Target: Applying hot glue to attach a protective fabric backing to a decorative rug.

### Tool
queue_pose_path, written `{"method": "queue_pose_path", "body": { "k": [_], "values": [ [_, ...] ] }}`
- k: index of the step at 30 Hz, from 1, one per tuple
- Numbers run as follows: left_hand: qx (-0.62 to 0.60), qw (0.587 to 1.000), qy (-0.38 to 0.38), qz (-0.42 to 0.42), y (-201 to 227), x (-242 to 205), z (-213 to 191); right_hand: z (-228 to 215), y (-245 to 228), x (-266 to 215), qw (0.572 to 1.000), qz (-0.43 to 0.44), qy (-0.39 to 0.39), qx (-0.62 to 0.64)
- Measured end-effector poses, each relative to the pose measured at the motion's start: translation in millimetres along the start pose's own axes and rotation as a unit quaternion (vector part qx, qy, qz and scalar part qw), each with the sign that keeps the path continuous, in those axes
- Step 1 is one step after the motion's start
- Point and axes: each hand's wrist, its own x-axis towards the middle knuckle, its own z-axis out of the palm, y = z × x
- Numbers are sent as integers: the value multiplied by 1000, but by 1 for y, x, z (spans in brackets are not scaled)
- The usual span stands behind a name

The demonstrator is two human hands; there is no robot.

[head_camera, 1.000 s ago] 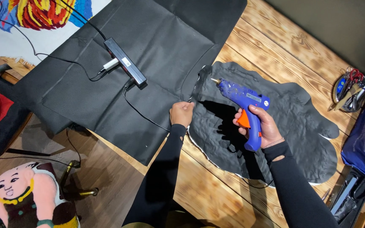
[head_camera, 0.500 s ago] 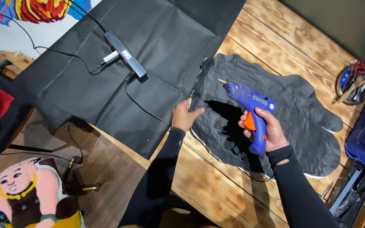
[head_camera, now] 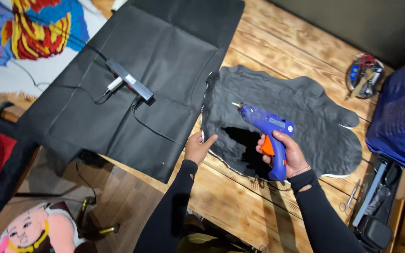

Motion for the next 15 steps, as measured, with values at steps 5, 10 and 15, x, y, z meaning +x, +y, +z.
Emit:
{"method": "queue_pose_path", "body": {
  "k": [5,10,15],
  "values": [
    [206,976,-60,-25,47,-28,-14,3,12,-31,999,-40,-2,35],
    [480,847,-215,-83,32,-46,-46,28,22,-67,991,-109,-72,35],
    [556,806,-193,56,40,-47,-64,10,45,-87,965,-192,-143,107]
  ]
}}
